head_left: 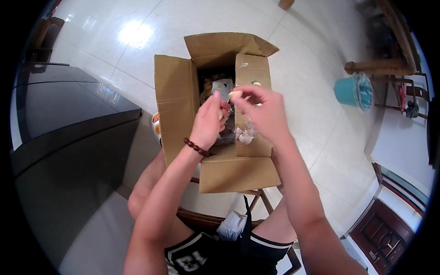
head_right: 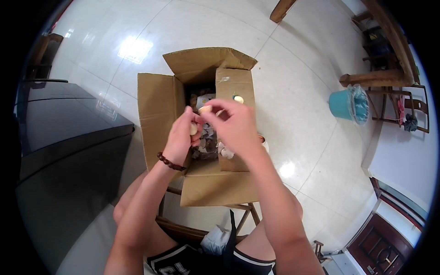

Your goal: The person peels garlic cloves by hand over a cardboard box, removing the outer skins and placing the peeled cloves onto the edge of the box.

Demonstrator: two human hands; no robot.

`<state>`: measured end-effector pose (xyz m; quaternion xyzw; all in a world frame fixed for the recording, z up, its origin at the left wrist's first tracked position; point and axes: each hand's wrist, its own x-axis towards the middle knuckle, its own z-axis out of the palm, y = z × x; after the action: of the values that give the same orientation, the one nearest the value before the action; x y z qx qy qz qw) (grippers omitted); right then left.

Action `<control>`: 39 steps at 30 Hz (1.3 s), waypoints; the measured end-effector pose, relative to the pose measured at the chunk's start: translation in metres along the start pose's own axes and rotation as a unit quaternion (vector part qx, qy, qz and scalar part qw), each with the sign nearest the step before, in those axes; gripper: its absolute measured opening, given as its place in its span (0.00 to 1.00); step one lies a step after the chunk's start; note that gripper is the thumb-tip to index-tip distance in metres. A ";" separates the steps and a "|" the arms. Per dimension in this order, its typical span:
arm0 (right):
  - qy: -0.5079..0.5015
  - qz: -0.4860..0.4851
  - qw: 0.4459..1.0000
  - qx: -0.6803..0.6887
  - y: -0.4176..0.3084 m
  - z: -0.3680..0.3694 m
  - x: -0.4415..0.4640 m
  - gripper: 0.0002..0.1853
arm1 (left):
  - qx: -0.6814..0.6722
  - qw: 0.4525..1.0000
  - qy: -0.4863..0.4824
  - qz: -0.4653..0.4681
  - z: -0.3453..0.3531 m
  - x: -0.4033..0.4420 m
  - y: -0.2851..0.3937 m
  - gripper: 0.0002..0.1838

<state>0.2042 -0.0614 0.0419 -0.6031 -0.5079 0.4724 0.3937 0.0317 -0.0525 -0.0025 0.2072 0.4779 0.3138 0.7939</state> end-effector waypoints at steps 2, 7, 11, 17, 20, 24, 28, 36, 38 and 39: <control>0.071 0.065 0.995 -0.017 0.009 -0.024 0.003 0.11 | 0.130 0.991 0.010 0.037 0.008 0.008 -0.026 0.12; 0.072 0.124 0.986 -0.086 0.007 -0.060 -0.005 0.11 | 0.421 0.898 -0.003 0.125 0.031 0.018 -0.061 0.14; 0.056 0.129 0.986 -0.095 0.005 -0.075 -0.009 0.11 | 0.530 0.828 0.019 0.181 0.038 0.038 -0.091 0.15; 0.050 0.124 0.989 -0.063 0.008 -0.079 -0.012 0.11 | 0.583 0.779 -0.017 0.228 0.040 0.043 -0.102 0.17; 0.032 0.144 0.987 -0.063 0.003 -0.080 -0.011 0.11 | 0.561 0.792 0.031 0.238 0.049 0.036 -0.081 0.19; 0.022 0.133 0.989 -0.061 0.003 -0.068 -0.006 0.12 | 0.427 0.857 -0.017 0.287 0.056 0.013 -0.028 0.19; -0.017 0.114 0.993 -0.006 -0.001 -0.038 -0.002 0.11 | 0.404 0.845 -0.027 0.351 0.039 -0.004 -0.004 0.11; 0.002 0.073 0.986 0.151 -0.012 0.042 0.003 0.14 | 0.460 0.798 0.074 0.382 0.000 -0.017 0.021 0.11; -0.019 0.090 0.984 0.150 -0.012 0.044 0.004 0.16 | 0.488 0.769 0.078 0.405 0.001 -0.015 0.031 0.11; -0.031 0.111 0.982 0.147 -0.010 0.043 0.005 0.19 | 0.514 0.741 0.072 0.426 0.000 -0.015 0.035 0.10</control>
<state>0.1606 -0.0552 0.0405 -0.5763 -0.3754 0.6012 0.4069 0.0159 -0.0380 0.0289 0.7427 0.4844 0.3397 0.3137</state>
